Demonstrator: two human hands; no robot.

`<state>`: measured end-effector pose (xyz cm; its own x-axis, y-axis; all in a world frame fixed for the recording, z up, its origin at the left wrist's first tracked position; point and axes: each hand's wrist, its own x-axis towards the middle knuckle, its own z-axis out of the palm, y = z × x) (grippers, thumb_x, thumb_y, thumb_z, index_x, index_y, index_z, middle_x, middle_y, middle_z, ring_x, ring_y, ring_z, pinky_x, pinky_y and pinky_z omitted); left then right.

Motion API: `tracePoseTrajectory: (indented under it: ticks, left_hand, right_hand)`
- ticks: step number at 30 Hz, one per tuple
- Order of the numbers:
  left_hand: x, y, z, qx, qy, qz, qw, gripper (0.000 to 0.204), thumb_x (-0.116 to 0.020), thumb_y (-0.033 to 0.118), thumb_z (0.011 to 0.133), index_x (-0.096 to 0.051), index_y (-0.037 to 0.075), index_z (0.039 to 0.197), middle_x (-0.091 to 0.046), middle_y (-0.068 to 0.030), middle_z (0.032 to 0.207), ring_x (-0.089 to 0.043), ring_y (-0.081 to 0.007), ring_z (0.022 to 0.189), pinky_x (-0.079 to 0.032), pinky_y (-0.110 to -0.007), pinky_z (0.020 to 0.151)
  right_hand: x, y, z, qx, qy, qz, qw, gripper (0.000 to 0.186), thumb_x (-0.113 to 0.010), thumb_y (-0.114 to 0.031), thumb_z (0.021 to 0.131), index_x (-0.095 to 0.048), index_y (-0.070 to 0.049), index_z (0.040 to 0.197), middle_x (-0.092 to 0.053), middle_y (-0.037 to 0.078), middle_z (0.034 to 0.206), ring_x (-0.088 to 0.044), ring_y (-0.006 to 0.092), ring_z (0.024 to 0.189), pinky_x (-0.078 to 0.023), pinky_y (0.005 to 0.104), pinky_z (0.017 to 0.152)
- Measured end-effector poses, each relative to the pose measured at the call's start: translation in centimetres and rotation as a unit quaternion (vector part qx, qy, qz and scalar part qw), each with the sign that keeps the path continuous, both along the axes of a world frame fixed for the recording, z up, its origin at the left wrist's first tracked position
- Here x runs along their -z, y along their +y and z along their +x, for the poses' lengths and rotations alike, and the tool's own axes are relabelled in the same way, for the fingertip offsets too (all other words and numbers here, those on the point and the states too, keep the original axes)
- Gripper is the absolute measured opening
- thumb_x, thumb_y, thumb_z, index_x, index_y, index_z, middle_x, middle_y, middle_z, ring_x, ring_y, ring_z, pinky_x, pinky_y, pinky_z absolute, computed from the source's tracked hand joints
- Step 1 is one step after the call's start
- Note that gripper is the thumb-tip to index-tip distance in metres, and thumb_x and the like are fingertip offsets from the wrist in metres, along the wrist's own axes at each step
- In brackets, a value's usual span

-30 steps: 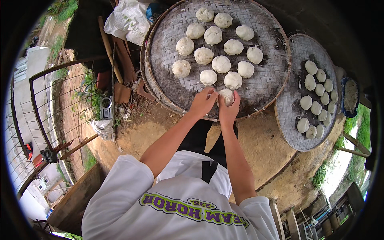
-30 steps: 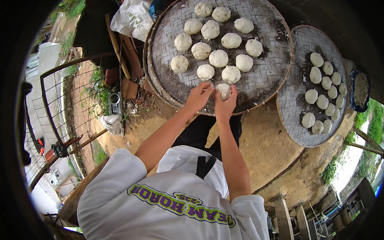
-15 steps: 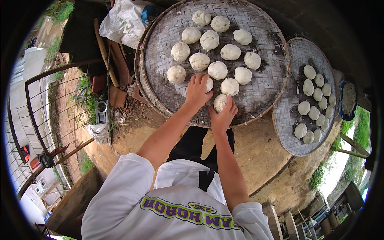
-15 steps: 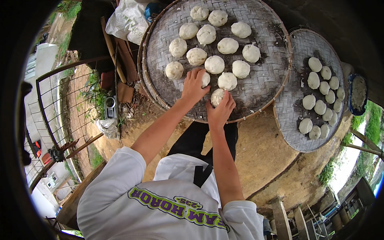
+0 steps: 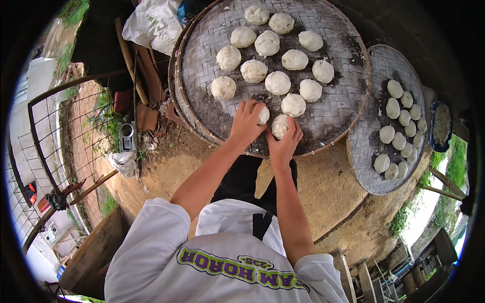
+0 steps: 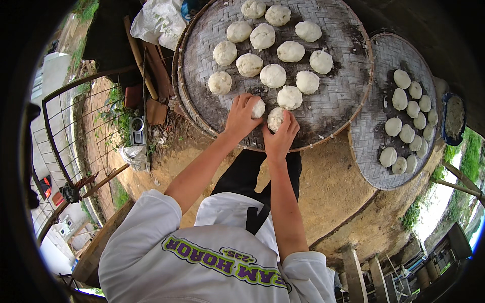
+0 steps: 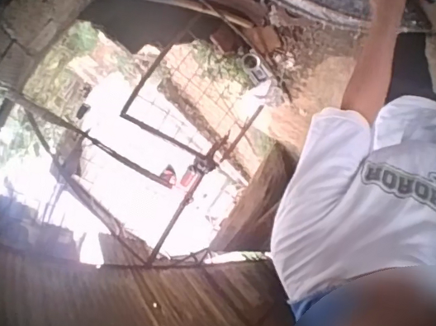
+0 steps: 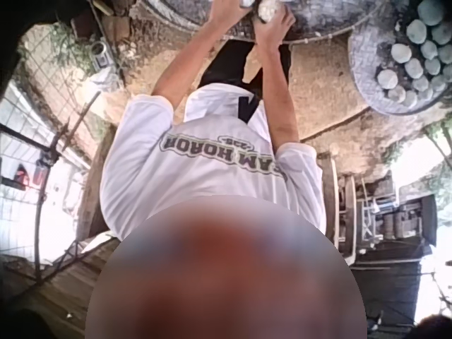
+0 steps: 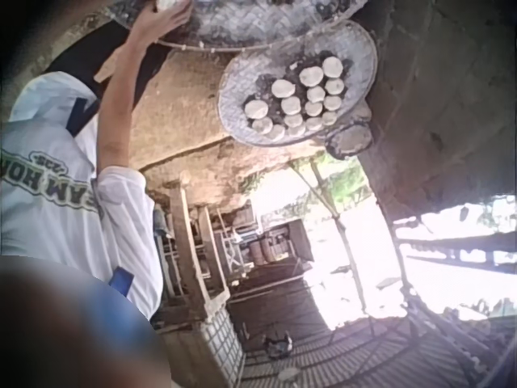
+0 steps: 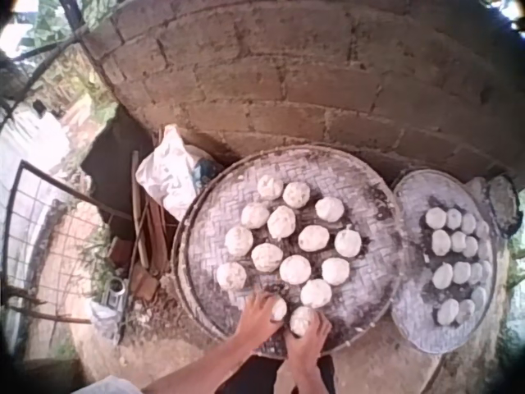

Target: The person repeatedly scoops dough from a blue container, rolls it into balls, and places them on two woven trays. The process continues throughout the clip with consistent hand motions and placement of finished dough balls.

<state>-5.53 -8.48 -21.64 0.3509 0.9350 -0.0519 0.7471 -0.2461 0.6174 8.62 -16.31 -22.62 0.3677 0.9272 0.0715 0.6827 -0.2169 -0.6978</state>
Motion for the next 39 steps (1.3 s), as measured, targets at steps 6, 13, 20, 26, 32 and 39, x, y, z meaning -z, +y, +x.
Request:
tracePoseTrajectory:
  ticks: [6, 13, 20, 26, 32, 39]
  left_hand:
    - [-0.6, -0.7, -0.4, -0.003, 0.059, 0.014, 0.998, 0.074, -0.086, 0.021, 0.07, -0.055, 0.015, 0.137, -0.049, -0.0136, 0.132, -0.05, -0.038, 0.122, -0.045, -0.049, 0.099]
    - [-0.5, -0.7, -0.4, 0.02, 0.012, 0.018, 1.0, 0.079, -0.084, 0.016, 0.073, -0.047, 0.006, 0.142, -0.047, -0.0188, 0.133, -0.047, -0.0407, 0.124, -0.043, -0.051, 0.106]
    - [-0.2, -1.1, -0.9, 0.03, 0.06, -0.011, 0.998, 0.086, -0.085, 0.024, 0.076, -0.041, 0.007, 0.148, -0.044, -0.0196, 0.139, -0.044, -0.0418, 0.131, -0.04, -0.053, 0.11]
    - [0.2, -2.1, -0.7, 0.057, 0.13, 0.013, 0.99, 0.07, -0.053, 0.029, 0.101, -0.026, 0.004, 0.161, -0.02, -0.0208, 0.168, -0.019, -0.0394, 0.156, -0.026, -0.054, 0.123]
    - [-0.8, -3.3, 0.7, 0.06, 0.179, 0.058, 0.98, 0.069, -0.05, 0.036, 0.106, -0.023, 0.002, 0.16, -0.017, -0.0252, 0.167, -0.017, -0.0438, 0.155, -0.022, -0.059, 0.121]
    - [-8.2, -9.6, 8.7, 0.059, -0.029, 0.079, 0.995, 0.057, -0.065, 0.01, 0.092, -0.044, 0.0, 0.144, -0.03, -0.024, 0.156, -0.031, -0.0444, 0.144, -0.031, -0.055, 0.116]
  right_hand:
    - [0.0, -0.1, 0.0, 0.016, -0.064, -0.056, 0.996, 0.078, -0.084, -0.021, 0.078, -0.044, -0.008, 0.144, -0.052, 0.015, 0.143, -0.047, 0.0388, 0.131, -0.037, 0.0552, 0.105]
    - [-0.3, -0.3, 0.2, 0.011, -0.042, -0.067, 0.997, 0.081, -0.085, -0.024, 0.079, -0.043, -0.009, 0.146, -0.051, 0.015, 0.143, -0.046, 0.0375, 0.133, -0.035, 0.0556, 0.107]
    - [-0.4, -0.5, 0.6, -0.013, -0.047, -0.067, 0.997, 0.085, -0.085, -0.026, 0.079, -0.04, -0.008, 0.148, -0.049, 0.018, 0.144, -0.045, 0.0404, 0.133, -0.037, 0.0567, 0.104]
    - [-2.7, -1.6, 1.4, 0.023, -0.046, -0.129, 0.99, 0.092, -0.082, -0.032, 0.082, -0.031, -0.006, 0.155, -0.044, 0.022, 0.147, -0.04, 0.0417, 0.138, -0.034, 0.0602, 0.108]
    - [-7.2, -7.9, 6.2, 0.014, -0.011, -0.017, 1.0, 0.079, -0.079, -0.028, 0.084, -0.04, -0.009, 0.15, -0.047, 0.02, 0.144, -0.043, 0.0415, 0.135, -0.034, 0.0555, 0.109]
    - [-8.8, -20.5, 16.3, 0.119, 0.04, -0.082, 0.989, 0.049, -0.075, -0.019, 0.085, -0.058, -0.009, 0.13, -0.057, 0.016, 0.136, -0.053, 0.0364, 0.126, -0.04, 0.05, 0.103]
